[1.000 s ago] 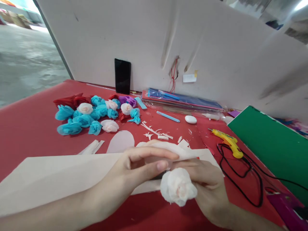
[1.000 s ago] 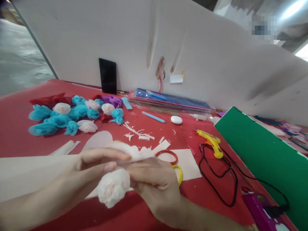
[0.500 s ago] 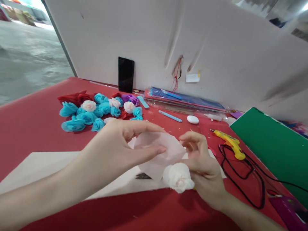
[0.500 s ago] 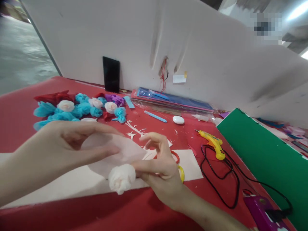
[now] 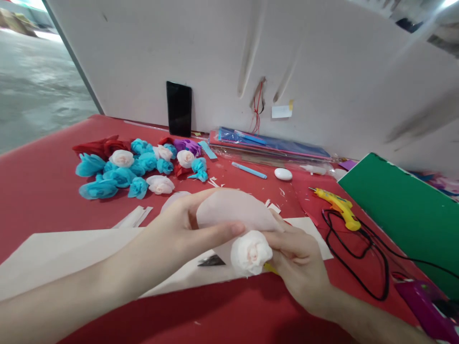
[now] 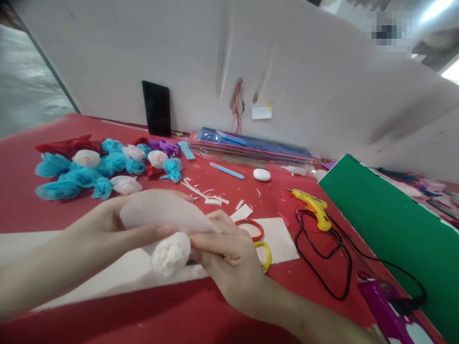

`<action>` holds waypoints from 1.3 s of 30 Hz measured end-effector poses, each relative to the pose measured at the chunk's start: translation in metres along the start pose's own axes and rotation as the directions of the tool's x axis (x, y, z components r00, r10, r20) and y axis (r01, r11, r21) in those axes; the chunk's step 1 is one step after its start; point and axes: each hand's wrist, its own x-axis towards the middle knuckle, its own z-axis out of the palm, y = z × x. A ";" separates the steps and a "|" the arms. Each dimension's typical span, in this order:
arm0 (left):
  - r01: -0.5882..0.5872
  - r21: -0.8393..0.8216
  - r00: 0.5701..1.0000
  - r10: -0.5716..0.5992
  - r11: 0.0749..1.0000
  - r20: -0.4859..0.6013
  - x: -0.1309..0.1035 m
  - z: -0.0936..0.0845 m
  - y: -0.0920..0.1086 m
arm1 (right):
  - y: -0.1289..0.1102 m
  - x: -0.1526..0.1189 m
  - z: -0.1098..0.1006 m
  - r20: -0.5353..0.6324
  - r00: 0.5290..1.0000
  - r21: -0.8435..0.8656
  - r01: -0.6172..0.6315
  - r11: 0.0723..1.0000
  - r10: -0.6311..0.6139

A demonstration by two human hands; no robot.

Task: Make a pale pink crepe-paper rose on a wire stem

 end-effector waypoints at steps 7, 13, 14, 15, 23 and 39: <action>-0.182 0.191 0.930 0.232 0.964 -0.284 0.006 -0.012 -0.002 | 0.002 -0.005 0.001 -0.074 0.995 0.062 -0.055 0.997 0.060; -0.179 0.317 0.882 0.295 0.931 -0.369 0.007 -0.021 0.007 | 0.005 -0.002 -0.001 0.037 0.998 0.053 -0.043 0.998 0.041; -0.172 0.331 0.889 0.291 0.928 -0.354 0.006 -0.020 0.007 | 0.005 -0.001 -0.002 0.057 0.998 0.049 -0.032 0.998 0.029; -0.160 0.337 0.902 0.276 0.928 -0.332 0.005 -0.017 0.008 | 0.005 -0.001 -0.003 0.078 0.997 0.044 -0.016 0.999 0.013; -0.057 0.127 0.998 0.059 0.990 -0.016 0.000 0.000 0.002 | -0.001 -0.001 -0.011 0.272 0.951 -0.184 0.204 0.961 -0.150; 0.161 -0.006 0.987 -0.161 0.987 0.016 -0.012 -0.004 -0.009 | 0.005 0.004 -0.012 0.158 0.970 -0.139 0.207 0.968 -0.185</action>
